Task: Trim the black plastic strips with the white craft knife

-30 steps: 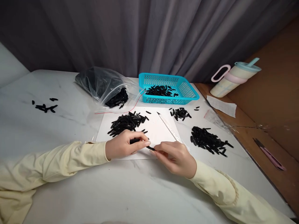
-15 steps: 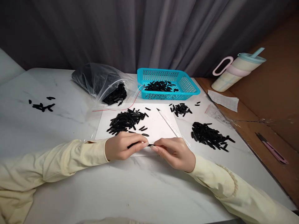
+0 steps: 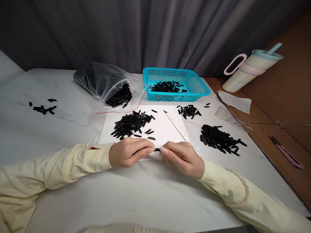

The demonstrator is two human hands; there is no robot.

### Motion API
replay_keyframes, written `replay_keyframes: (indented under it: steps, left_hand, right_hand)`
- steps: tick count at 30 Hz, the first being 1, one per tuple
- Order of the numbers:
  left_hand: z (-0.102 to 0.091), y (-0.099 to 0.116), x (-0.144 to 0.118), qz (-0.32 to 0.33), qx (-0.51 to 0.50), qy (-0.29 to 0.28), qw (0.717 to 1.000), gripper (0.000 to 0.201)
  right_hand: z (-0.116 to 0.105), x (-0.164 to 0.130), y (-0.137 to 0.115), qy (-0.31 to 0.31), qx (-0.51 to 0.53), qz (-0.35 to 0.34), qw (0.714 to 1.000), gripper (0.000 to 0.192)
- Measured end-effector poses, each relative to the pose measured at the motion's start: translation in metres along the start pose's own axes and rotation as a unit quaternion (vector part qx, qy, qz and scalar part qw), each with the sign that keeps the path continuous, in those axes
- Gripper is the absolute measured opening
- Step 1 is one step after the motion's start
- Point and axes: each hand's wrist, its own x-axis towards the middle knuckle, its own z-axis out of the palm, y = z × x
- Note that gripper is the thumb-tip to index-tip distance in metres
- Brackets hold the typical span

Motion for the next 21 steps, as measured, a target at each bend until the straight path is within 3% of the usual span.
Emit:
replay_keyframes:
  steps: [5, 11, 21]
  left_hand:
    - [-0.0027, 0.0051, 0.0026, -0.007, 0.012, -0.012, 1.0, 0.019]
    - [-0.002, 0.0073, 0.0037, -0.034, -0.015, 0.0, 0.999, 0.017]
    - [-0.0044, 0.0039, 0.0048, 0.0, 0.027, -0.038, 0.999, 0.023]
  right_hand:
    - [-0.0007, -0.0004, -0.0012, -0.01, 0.006, -0.006, 1.0, 0.033]
    - [-0.001, -0.0003, -0.0027, -0.002, -0.039, -0.027, 0.999, 0.018]
    - [0.002, -0.0005, 0.0027, 0.011, -0.05, -0.072, 0.996, 0.01]
